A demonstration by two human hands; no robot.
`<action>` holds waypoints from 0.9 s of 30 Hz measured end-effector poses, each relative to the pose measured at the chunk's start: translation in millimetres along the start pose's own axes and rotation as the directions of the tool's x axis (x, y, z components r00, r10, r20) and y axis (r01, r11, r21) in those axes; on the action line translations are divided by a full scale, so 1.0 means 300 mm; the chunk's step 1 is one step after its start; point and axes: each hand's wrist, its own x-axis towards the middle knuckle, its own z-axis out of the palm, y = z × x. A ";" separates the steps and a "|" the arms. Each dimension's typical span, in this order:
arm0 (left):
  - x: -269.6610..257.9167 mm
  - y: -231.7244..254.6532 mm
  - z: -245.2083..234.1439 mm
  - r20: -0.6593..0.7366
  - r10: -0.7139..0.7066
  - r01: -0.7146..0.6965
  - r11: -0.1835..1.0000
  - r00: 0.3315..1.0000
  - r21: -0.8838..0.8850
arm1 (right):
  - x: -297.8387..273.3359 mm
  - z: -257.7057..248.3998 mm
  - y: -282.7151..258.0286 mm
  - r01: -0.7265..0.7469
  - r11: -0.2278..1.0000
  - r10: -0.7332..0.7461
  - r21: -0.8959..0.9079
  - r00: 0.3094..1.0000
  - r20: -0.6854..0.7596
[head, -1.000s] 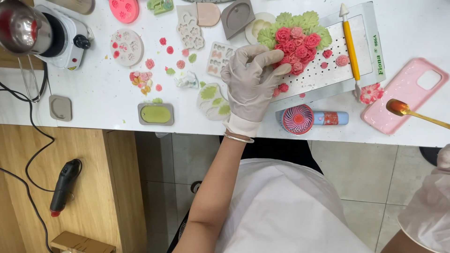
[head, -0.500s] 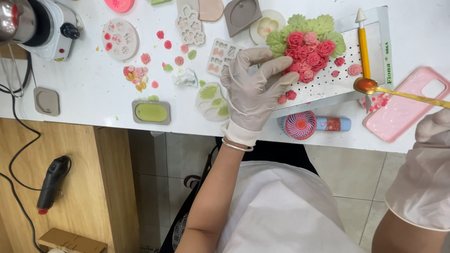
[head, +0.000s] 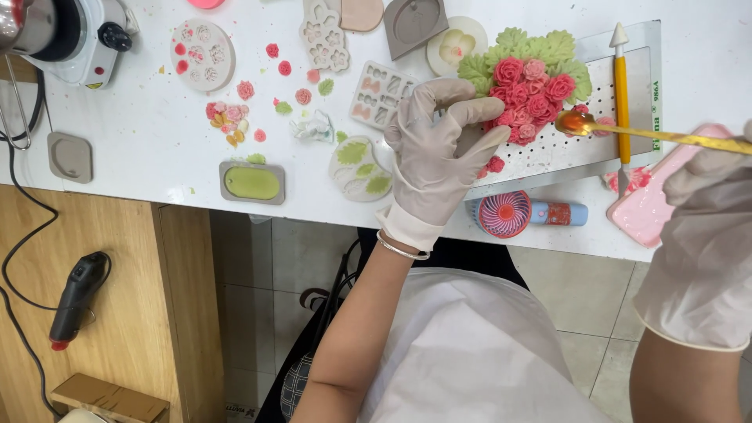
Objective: Decorating a candle bouquet with wax flowers and leaves using tools and melted wax.
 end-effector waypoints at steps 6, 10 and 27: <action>-0.003 -0.010 0.011 -0.012 -0.013 0.013 1.000 1.000 -0.025 | 0.401 -0.815 0.126 -0.302 0.936 0.348 -0.179 0.867 0.358; -0.007 -0.015 0.014 -0.022 -0.004 0.002 0.998 1.000 -0.064 | -0.005 -0.006 0.105 0.464 0.725 -0.332 -0.509 0.883 0.332; -0.018 -0.017 0.031 -0.157 0.054 -0.060 0.998 0.986 -0.037 | -0.092 0.231 0.132 0.309 0.863 -0.248 -0.400 0.948 0.198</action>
